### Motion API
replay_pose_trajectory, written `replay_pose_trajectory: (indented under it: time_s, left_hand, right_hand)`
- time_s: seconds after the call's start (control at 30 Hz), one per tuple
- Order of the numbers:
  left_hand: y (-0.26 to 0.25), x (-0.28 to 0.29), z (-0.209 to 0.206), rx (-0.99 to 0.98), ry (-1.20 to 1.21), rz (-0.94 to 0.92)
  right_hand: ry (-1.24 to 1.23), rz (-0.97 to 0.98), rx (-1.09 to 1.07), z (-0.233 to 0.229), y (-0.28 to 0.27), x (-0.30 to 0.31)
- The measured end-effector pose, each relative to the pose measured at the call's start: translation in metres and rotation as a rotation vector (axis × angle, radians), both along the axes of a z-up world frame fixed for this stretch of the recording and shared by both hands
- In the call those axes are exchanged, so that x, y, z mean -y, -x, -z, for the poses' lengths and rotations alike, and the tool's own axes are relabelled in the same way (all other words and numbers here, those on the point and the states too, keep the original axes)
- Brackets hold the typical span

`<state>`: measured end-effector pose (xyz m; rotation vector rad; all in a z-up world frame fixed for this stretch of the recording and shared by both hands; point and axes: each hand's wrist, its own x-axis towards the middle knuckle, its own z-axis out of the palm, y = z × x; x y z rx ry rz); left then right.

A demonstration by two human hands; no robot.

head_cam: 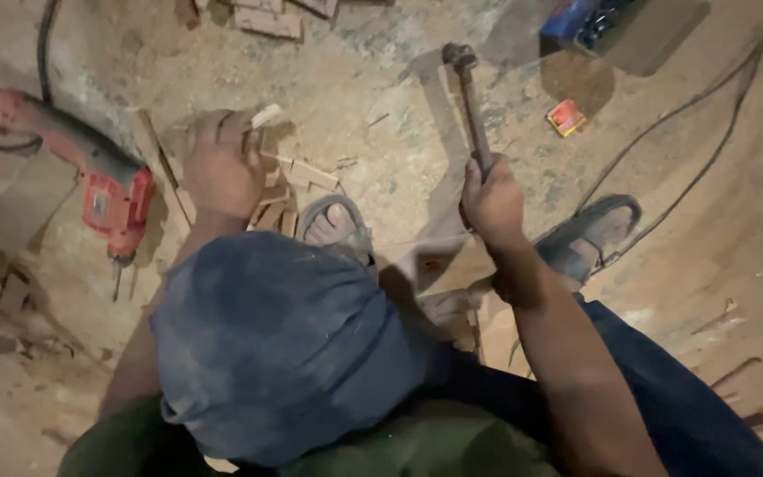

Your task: The person repeatedly picks up small wooden blocks and nails, then uses a hammer to drive the nails into the blocks. The person works on multiple blocks one at a time, placing finished pieces aside.

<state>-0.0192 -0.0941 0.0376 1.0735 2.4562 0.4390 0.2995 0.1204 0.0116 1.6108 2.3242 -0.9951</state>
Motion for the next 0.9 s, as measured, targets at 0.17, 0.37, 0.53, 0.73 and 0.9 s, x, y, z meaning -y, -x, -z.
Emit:
replay_pose_trajectory:
  time_s: [0.17, 0.37, 0.53, 0.73, 0.9]
  left_hand:
    - [-0.001, -0.069, 0.009, 0.291, -0.227, 0.145]
    - [-0.017, -0.092, 0.028, -0.229, -0.235, 0.264]
    - [-0.052, -0.057, 0.021, 0.073, 0.032, 0.507]
    - [-0.089, -0.051, 0.023, -0.170, 0.094, 0.320]
    - [-0.101, -0.050, 0.036, -0.090, 0.217, 0.320]
  right_hand:
    - [-0.024, -0.019, -0.015, 0.003, -0.003, 0.004]
    - [-0.038, -0.021, -0.059, 0.002, -0.004, 0.001]
    - [-0.031, -0.017, -0.056, 0.002, 0.005, 0.001]
    - [-0.019, -0.122, -0.034, -0.015, 0.005, 0.000]
    - [0.072, 0.013, 0.182, -0.042, 0.014, 0.009]
